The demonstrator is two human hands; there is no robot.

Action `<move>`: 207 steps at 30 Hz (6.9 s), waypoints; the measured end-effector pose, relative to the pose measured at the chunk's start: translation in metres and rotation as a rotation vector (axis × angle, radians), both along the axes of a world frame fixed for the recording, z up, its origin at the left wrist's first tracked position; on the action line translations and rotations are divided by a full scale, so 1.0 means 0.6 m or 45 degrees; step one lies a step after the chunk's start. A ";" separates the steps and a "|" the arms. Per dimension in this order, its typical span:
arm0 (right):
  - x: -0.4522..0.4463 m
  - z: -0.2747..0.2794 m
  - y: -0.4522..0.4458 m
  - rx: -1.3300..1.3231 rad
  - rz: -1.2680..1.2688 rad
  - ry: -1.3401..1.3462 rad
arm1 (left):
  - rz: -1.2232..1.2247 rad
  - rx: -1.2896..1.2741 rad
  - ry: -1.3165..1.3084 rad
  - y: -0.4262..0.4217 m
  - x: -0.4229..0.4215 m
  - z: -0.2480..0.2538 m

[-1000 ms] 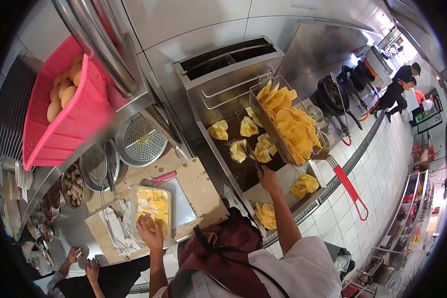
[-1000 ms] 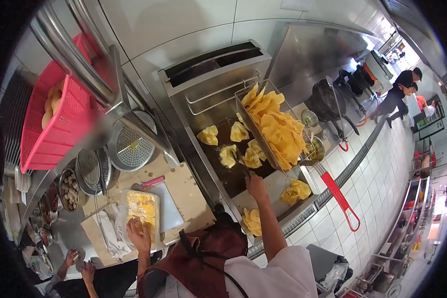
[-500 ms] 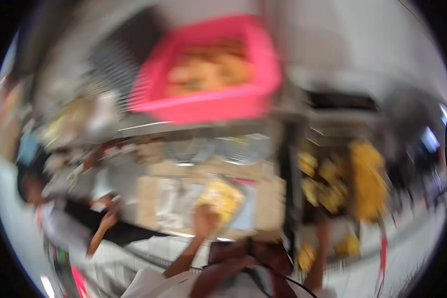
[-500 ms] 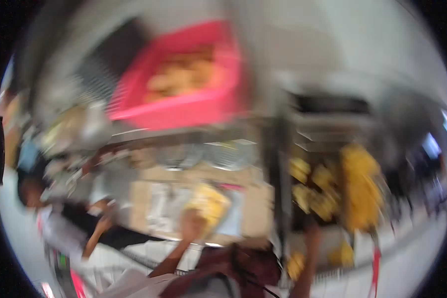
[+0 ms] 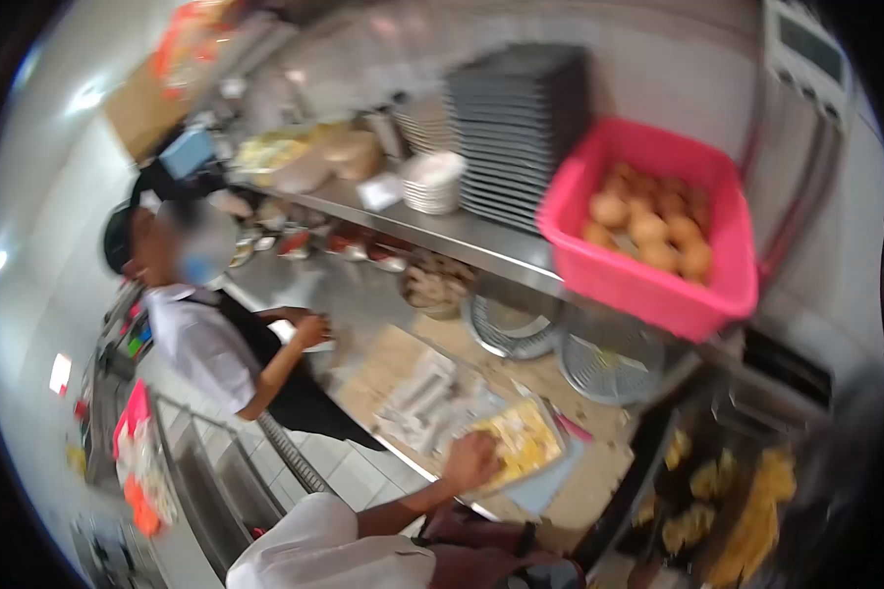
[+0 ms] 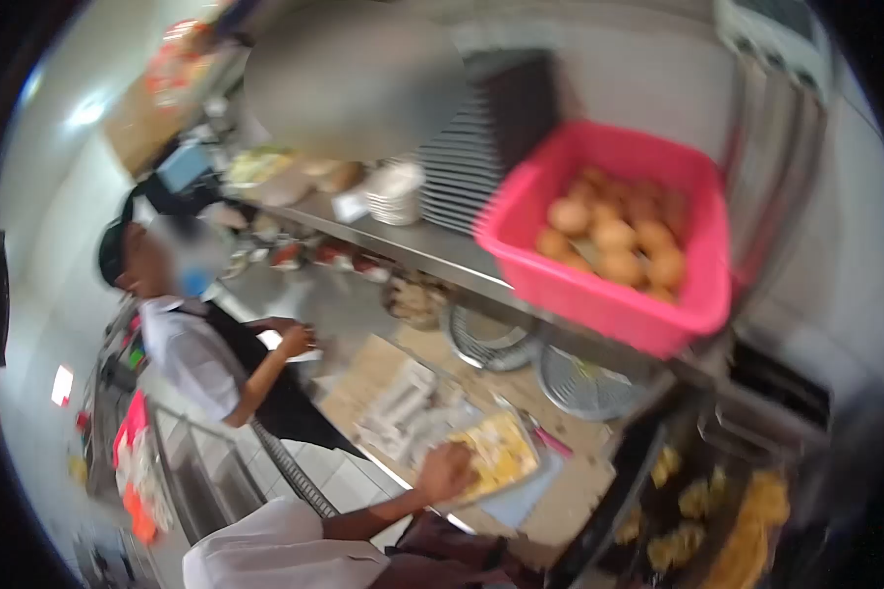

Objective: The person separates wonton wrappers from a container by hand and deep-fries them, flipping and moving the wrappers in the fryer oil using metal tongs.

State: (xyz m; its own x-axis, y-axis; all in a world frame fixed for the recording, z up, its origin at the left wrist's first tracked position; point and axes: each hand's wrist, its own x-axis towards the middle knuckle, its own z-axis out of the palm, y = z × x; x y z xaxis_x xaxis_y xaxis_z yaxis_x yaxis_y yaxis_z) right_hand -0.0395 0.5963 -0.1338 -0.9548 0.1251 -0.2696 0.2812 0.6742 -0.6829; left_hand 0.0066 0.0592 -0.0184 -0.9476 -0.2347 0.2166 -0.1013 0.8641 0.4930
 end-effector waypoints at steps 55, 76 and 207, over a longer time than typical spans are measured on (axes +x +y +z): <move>-0.119 0.031 -0.072 -0.554 -0.433 -0.048 | -0.056 -0.014 -0.031 0.026 -0.009 0.012; -0.069 0.069 -0.104 0.088 -0.250 0.237 | -0.011 0.070 -0.102 0.008 -0.019 0.008; -0.006 0.025 -0.093 -1.878 -1.763 0.290 | -0.079 0.082 -0.105 0.003 -0.015 0.008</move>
